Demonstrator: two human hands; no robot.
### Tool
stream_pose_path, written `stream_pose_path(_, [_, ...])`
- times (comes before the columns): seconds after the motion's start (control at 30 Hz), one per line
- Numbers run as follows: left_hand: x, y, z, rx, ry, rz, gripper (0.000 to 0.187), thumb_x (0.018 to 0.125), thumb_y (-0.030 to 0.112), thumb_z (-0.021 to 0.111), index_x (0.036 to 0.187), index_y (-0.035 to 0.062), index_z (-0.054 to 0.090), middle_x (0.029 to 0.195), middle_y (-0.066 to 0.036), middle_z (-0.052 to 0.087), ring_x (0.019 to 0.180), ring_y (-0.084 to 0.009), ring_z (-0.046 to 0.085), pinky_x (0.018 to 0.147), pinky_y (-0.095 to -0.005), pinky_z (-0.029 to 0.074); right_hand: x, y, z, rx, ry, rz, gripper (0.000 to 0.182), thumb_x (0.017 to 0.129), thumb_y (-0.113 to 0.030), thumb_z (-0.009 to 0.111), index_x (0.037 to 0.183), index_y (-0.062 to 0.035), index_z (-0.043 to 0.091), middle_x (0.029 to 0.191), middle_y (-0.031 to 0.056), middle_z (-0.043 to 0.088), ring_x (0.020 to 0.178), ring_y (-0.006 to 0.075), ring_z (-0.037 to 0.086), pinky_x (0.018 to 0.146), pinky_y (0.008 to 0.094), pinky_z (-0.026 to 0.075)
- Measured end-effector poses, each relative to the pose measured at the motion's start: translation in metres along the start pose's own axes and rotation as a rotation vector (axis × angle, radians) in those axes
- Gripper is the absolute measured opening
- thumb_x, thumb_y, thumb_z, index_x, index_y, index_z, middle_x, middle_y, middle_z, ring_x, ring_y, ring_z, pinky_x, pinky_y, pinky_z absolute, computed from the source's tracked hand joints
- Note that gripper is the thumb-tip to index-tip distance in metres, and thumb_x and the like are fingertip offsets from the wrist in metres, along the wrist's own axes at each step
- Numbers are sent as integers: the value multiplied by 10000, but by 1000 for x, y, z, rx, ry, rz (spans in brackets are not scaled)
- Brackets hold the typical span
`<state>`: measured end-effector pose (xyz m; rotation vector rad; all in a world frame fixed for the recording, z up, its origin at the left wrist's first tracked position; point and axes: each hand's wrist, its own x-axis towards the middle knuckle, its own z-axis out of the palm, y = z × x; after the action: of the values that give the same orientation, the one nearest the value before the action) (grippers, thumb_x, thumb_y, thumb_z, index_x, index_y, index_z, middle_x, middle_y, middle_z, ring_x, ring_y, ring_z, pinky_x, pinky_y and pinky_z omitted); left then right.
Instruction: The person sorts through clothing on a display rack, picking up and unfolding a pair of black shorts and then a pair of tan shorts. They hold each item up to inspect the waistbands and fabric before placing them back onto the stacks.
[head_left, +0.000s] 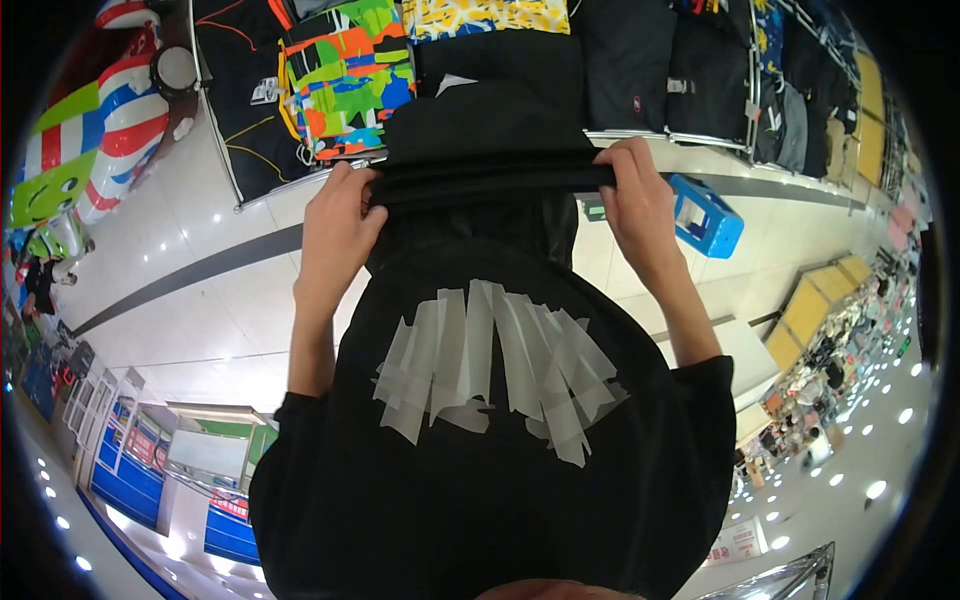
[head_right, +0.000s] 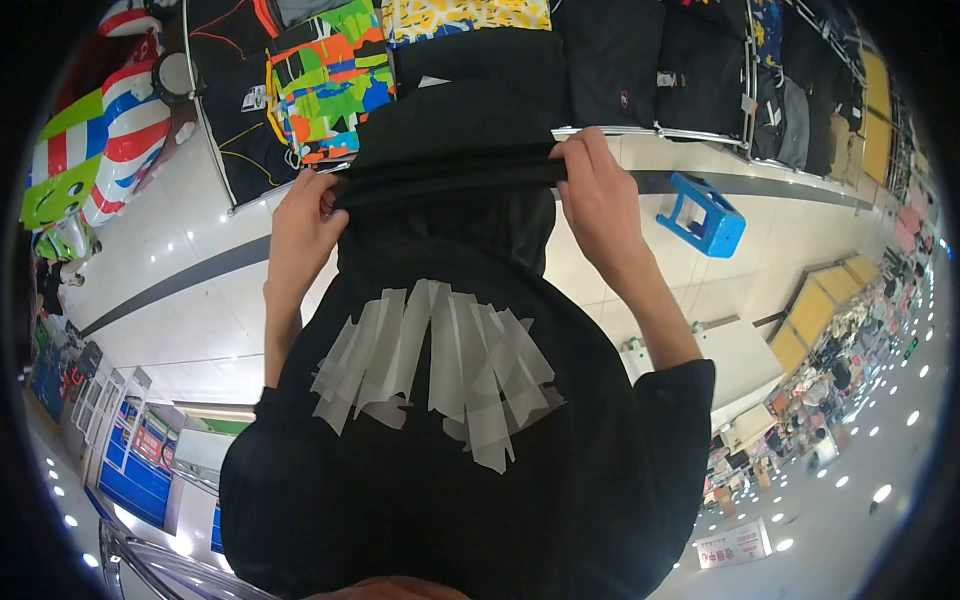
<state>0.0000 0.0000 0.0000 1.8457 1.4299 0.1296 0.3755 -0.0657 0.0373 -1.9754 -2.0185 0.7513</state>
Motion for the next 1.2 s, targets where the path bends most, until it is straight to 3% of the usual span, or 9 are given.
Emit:
stream_pose_path(0.2, [-8, 27, 19, -290, 197, -201, 368, 866, 14, 693, 1229, -30, 740, 950, -120, 589, 801, -267, 631, 763, -385, 535, 6, 5, 38, 110, 409, 184, 155, 923, 48, 587, 1051, 2, 662, 1054, 191, 635, 989, 416, 678, 872, 466, 543])
stream_pose_path(0.3, [-6, 20, 24, -182, 227, -251, 390, 873, 7, 684, 1258, -49, 719, 990, -118, 615, 858, -235, 642, 795, -352, 535, 9, 8, 63, 217, 484, 407, 149, 949, 12, 558, 1050, 1, 668, 1055, 185, 653, 986, 397, 678, 895, 456, 527])
stream_pose_path(0.43, [3, 8, 32, -112, 154, -198, 409, 885, 47, 691, 1280, -58, 708, 998, -135, 624, 863, -265, 663, 807, -382, 551, 12, 20, 93, 256, 529, 406, 184, 959, -11, 546, 1074, 3, 689, 1037, 186, 674, 934, 362, 681, 870, 434, 520])
stream_pose_path(0.47, [6, 7, 33, -119, 132, -187, 408, 889, 61, 695, 1279, -60, 709, 994, -145, 620, 862, -282, 669, 811, -399, 556, 8, 22, 88, 366, 385, 582, 203, 983, 11, 547, 1139, 16, 677, 1055, 170, 701, 915, 268, 712, 861, 394, 558])
stream_pose_path(0.57, [13, 3, 40, -134, 67, -165, 409, 893, 78, 700, 1278, -59, 709, 1010, -158, 628, 875, -306, 680, 822, -424, 562, 4, 28, 100, 824, 562, 573, 247, 1020, 29, 555, 1243, 1, 659, 1085, 121, 744, 932, 144, 708, 796, 278, 565])
stream_pose_path(0.67, [20, -2, 50, -133, 36, -141, 411, 886, 79, 704, 1275, -55, 709, 1039, -169, 648, 892, -320, 689, 831, -431, 565, 4, 43, 110, 1133, 594, 632, 270, 1041, 37, 565, 1307, 3, 602, 1097, 100, 737, 908, 142, 710, 788, 289, 599])
stream_pose_path(0.9, [45, -47, 75, -39, 91, -47, 436, 871, 82, 711, 1286, -52, 708, 1065, -197, 679, 926, -346, 706, 864, -434, 580, 39, 48, 132, 1146, 479, 605, 253, 985, 56, 600, 1231, 9, 573, 1035, 72, 607, 848, 109, 630, 689, 302, 641])
stream_pose_path(1.1, [66, -94, 108, -369, 75, -176, 498, 857, 44, 710, 1347, -45, 696, 1093, -165, 687, 939, -274, 707, 865, -389, 587, 69, 66, 149, 1140, 413, 516, 273, 940, 66, 644, 1198, -4, 588, 959, 33, 553, 815, 80, 565, 734, 292, 611])
stream_pose_path(1.2, [69, -104, 129, -393, 82, -232, 568, 866, 22, 720, 1426, -33, 652, 1149, -136, 704, 918, -194, 704, 853, -338, 606, 90, 66, 155, 731, 391, 423, 277, 910, 83, 661, 1167, -10, 619, 984, 51, 558, 829, 107, 581, 771, 312, 570])
